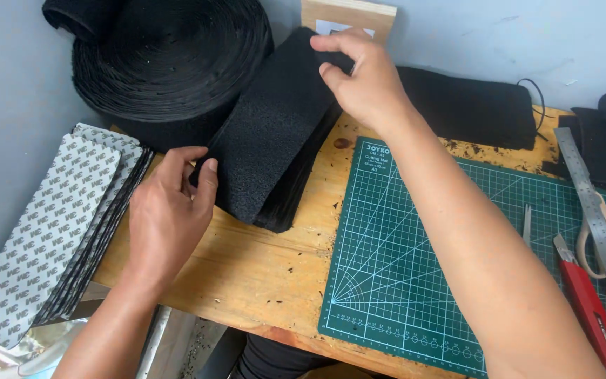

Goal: The person uses red-handled scissors to trim the edges of a black rectangular fabric piece on a green cutting mat. They carefully cut along the sides and corners to shape the material, then place the finished piece aside.

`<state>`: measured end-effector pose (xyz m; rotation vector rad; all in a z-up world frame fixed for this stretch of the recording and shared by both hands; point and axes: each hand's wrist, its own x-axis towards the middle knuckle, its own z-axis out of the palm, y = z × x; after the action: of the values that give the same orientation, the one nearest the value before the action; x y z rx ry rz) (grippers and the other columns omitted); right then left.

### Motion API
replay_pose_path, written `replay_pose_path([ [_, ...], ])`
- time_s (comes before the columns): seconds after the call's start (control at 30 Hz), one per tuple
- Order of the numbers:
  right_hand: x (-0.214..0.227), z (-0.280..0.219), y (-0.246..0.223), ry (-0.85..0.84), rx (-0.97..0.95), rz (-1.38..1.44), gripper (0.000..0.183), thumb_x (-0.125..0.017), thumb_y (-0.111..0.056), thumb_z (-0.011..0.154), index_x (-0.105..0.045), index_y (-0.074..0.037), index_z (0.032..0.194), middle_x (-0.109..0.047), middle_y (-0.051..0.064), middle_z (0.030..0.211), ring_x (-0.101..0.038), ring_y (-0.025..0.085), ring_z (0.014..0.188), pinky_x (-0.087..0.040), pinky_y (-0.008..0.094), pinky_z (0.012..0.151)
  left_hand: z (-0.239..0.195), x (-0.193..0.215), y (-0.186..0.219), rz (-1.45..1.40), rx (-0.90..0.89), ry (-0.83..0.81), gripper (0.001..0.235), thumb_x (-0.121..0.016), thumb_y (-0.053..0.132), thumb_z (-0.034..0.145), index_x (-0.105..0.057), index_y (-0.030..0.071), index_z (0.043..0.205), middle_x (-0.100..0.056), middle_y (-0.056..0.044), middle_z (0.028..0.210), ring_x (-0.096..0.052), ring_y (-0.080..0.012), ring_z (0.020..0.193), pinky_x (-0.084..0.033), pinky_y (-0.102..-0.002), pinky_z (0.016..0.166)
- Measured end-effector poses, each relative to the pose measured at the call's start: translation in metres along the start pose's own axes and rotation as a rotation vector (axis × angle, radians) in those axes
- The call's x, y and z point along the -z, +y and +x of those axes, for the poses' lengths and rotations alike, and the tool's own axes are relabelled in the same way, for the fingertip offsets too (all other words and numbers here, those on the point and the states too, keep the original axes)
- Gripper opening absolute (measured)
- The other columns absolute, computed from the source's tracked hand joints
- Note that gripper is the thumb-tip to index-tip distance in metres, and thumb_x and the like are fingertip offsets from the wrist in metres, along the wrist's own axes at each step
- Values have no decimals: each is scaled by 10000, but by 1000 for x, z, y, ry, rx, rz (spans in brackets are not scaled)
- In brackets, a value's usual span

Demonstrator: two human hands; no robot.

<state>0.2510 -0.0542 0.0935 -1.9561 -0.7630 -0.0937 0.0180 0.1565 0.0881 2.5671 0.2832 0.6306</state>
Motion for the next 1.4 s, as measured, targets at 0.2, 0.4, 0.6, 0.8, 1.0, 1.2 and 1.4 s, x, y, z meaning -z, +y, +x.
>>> replay_pose_path([
  [0.2,-14,0,24,32,97,-171,280,-660,-136,989,-719,-99,1260,-587,68,1319,-564,273,1278,-401,407,1104,-4,4,14,61,-391,169,286,-630,83,1038,-605,-29,1300,-541,-238,1263,-545,-406,1203,-464,-502,1012],
  [0.4,-22,-14,-8,11,315,-373,390,-550,-324,1077,-641,-84,1371,-578,121,1385,-500,331,1315,-347,567,1094,-8,-12,21,165,-541,58,615,-673,532,964,-621,69,1365,-531,-260,1469,-503,-431,1405,-433,-554,1101],
  [0.6,-35,-14,0,-88,213,-482,512,-432,-487,1082,-584,-180,1461,-533,72,1501,-402,323,1405,-280,547,1113,-11,-23,21,254,-530,68,570,-643,468,1007,-603,45,1386,-550,-255,1477,-493,-414,1427,-420,-542,1139],
  [0.8,-9,-42,-13,-52,164,-562,588,-353,-491,1113,-399,-130,1575,-346,165,1615,-264,383,1516,-186,628,1207,-14,-23,25,323,-545,67,728,-615,608,967,-628,14,1386,-573,-282,1480,-499,-421,1434,-306,-605,1208],
  [1.0,95,-112,-32,-87,-60,-630,527,-614,-350,997,-530,-93,1450,-372,166,1573,-290,354,1443,-247,636,1162,-15,-12,43,307,-543,20,814,-593,612,970,-581,-63,1425,-498,-338,1536,-400,-457,1492,-220,-649,1236],
  [1.2,213,-210,-1,74,-319,-765,396,-585,-301,1091,-707,-31,1355,-636,172,1351,-612,348,1145,-465,483,921,-17,-17,73,50,-703,74,468,-624,341,1003,-598,-48,1262,-536,-269,1330,-490,-468,1351,-304,-686,1213],
  [1.4,242,-298,12,92,-677,-957,393,-596,-405,1046,-748,-136,1290,-705,64,1202,-663,303,1074,-515,478,892,-18,-41,121,-187,-910,-78,250,-677,105,982,-558,42,772,-528,-87,753,-537,-257,746,-518,-475,984],
])
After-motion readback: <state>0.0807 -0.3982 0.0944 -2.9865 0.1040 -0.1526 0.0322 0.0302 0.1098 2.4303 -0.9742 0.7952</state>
